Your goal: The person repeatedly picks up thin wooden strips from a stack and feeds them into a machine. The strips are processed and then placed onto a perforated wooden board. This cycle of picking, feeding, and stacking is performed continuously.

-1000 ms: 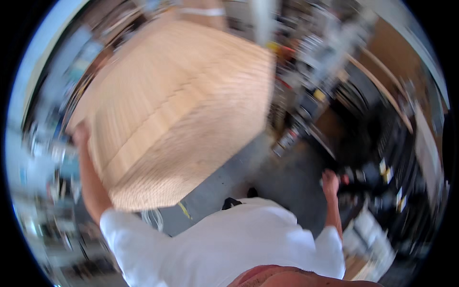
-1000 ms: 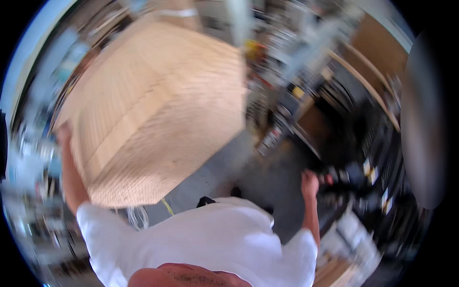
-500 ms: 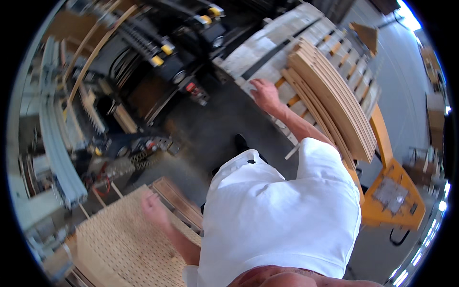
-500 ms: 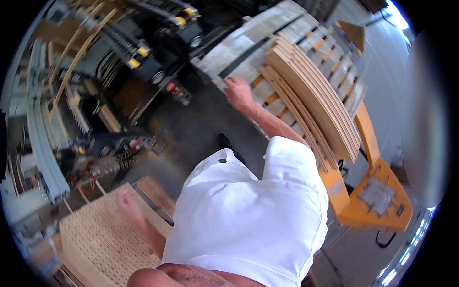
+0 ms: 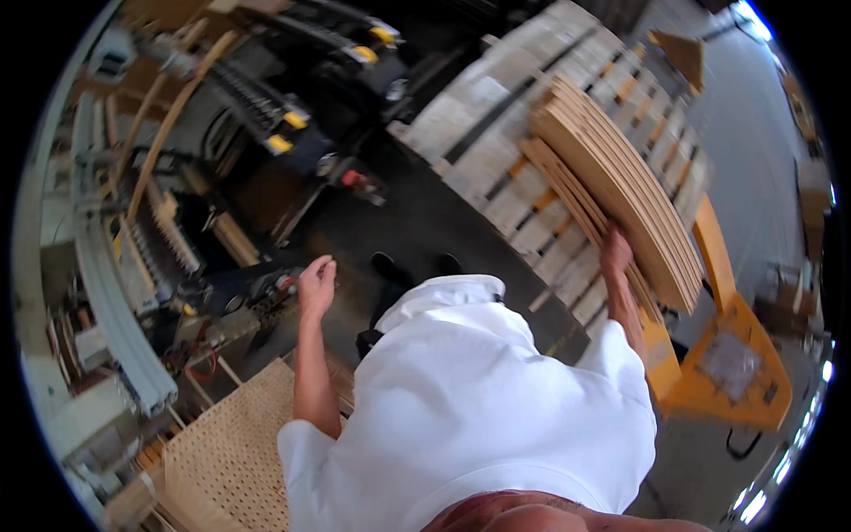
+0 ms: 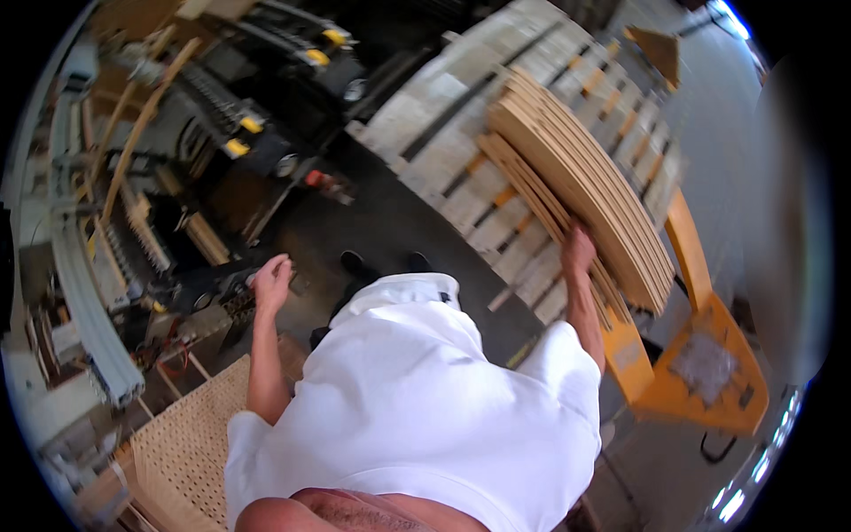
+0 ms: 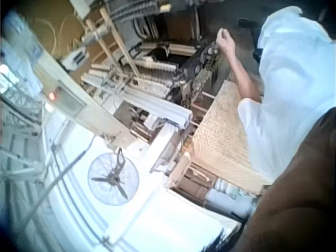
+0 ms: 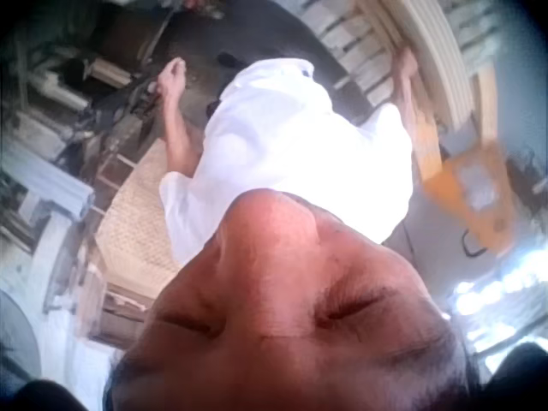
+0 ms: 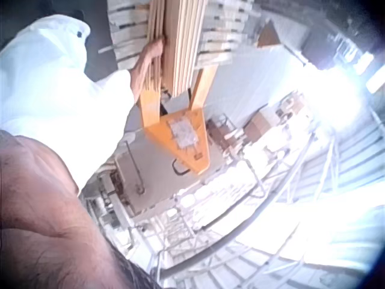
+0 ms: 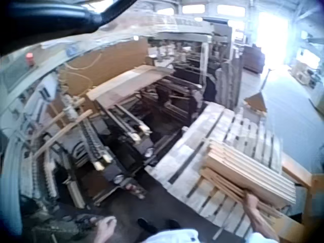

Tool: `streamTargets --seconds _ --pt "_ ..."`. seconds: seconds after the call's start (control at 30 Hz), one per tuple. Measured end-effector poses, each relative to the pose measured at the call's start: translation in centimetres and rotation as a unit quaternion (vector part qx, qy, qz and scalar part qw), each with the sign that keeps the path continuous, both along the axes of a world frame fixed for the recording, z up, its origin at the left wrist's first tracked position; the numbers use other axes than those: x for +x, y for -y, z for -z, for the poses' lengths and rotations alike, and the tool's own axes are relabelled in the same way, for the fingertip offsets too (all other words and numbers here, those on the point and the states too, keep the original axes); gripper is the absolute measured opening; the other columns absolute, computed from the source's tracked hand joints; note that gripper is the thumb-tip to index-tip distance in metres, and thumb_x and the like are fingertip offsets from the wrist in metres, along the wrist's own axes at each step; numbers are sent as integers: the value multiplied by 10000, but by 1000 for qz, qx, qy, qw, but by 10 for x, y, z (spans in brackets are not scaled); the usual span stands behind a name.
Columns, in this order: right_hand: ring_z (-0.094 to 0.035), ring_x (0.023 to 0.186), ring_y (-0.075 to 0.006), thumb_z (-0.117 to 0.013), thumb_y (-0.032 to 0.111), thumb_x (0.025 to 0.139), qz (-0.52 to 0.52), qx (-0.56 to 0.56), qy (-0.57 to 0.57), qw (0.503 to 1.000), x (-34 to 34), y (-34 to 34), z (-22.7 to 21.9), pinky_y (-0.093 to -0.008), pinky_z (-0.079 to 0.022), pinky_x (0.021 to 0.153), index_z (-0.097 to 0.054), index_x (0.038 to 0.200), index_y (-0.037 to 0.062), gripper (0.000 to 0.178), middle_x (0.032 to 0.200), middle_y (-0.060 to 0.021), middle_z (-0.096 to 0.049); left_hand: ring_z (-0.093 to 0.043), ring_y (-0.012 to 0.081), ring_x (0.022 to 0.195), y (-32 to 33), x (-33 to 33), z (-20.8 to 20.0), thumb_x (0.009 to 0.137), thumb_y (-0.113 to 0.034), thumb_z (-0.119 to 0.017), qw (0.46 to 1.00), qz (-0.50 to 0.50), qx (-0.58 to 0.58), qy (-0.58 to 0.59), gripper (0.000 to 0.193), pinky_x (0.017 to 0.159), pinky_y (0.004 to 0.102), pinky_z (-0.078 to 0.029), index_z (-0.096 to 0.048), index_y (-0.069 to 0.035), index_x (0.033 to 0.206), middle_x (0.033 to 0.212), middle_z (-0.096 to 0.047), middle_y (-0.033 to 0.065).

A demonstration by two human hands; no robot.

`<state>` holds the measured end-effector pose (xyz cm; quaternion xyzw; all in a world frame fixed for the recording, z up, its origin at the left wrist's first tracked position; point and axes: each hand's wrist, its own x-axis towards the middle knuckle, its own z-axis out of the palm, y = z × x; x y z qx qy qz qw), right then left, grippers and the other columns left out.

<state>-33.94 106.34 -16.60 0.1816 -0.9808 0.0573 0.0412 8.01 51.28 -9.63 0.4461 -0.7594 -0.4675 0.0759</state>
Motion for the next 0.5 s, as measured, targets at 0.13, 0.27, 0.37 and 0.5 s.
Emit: streamTargets --seconds 0.13,0.27,0.37,0.5 --pt "-610 990 -397 -579 65 883 -62 -25 -33 997 12 34 -38 -478 -495 828 -578 1245 42 363 1041 -193 -646 -690 248 896 79 -22 -38 899 -234 -661 992 11 -123 15 290 802 344 -527 -680 -23 1098 980 -714 144" --pt "-579 1102 -354 -571 16 889 -67 -75 1 995 28 131 -92 -436 -470 921 -568 1277 47 389 1182 -163 -622 -669 313 967 213 -19 -45 884 -243 -655 976 -12 -219 5 301 868 393 -515 -685 -27 1093 994 -701 166" --pt "-582 1091 -352 -578 -19 876 -115 -155 13 981 44 217 -130 -415 -480 906 -558 1296 49 427 1146 -161 -626 -548 346 1176 325 -24 -66 908 -256 -637 933 -50 -354 31 369 1007 438 -437 -634 -22 1193 1226 -610 172" --pt "-603 1017 -353 -590 -52 857 -191 -161 67 966 82 333 -199 -380 -496 857 -545 1311 46 466 1087 -171 -631 -292 329 1402 445 -58 -116 946 -265 -595 914 -48 -368 165 503 1137 451 -321 -479 -66 1393 1499 -370 117"
